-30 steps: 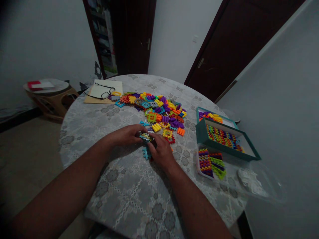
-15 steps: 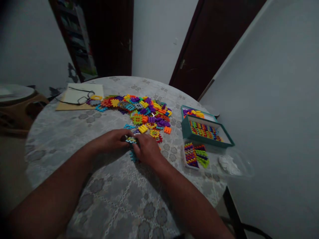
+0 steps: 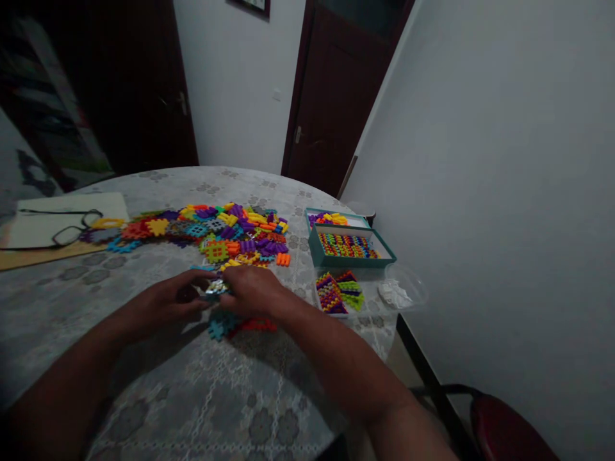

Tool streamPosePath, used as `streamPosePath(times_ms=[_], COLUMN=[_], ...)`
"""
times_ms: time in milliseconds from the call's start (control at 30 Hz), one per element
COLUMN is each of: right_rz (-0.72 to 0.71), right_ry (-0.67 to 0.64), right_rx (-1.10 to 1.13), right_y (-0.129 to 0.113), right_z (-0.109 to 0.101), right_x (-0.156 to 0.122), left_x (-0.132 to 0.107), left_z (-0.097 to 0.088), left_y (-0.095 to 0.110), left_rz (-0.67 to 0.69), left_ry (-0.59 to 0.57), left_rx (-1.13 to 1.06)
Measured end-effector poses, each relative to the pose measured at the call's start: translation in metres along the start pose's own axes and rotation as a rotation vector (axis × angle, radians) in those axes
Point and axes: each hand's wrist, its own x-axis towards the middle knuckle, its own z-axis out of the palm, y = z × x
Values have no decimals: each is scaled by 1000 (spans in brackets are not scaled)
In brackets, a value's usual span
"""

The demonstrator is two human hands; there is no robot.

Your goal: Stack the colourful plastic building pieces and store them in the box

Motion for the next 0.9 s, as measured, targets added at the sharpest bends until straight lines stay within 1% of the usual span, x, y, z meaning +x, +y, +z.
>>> streamPosePath(times_ms=[67, 100, 167, 233, 300, 333, 400, 467, 533, 633, 700, 833, 900], right_rz=[-18, -19, 8, 90, 213, 281, 412, 521, 584, 583, 591, 764, 816], right_ry=[36, 66, 136, 130, 73, 20, -89, -180, -244, -287, -302, -392, -441], right_rx=[21, 27, 5, -54, -96, -128, -193, -221, -188, -98, -52, 36, 64], right_y=[24, 40, 80, 126, 173, 195, 231, 256, 270, 277, 277, 279, 282], right_z=[-28, -44, -79, -112, -137, -145, -154, -155, -151, -145, -144, -145, -143], right_x=[-14, -22, -40, -57, -74, -82, -98, -113, -124, -131, -130, -119, -113], left_x=[0, 1, 2, 2, 2, 2, 1, 1, 2, 4, 4, 4, 5], left_z=[-1, -2, -3, -4, -4, -4, -3, -3, -3, -3, -2, -1, -1], left_y=[-1, -2, -5, -6, -5, -4, -1, 1, 1, -2, -4, -6, -7], left_rz=[12, 7, -7, -7, 2, 3, -7, -20, -26, -27, -37, -64, -74], left_ry=[37, 56, 81, 89, 94, 92, 81, 77, 81, 76, 69, 65, 66], left_rx=[-13, -5, 26, 47, 59, 64, 73, 79, 84, 98, 100, 90, 96])
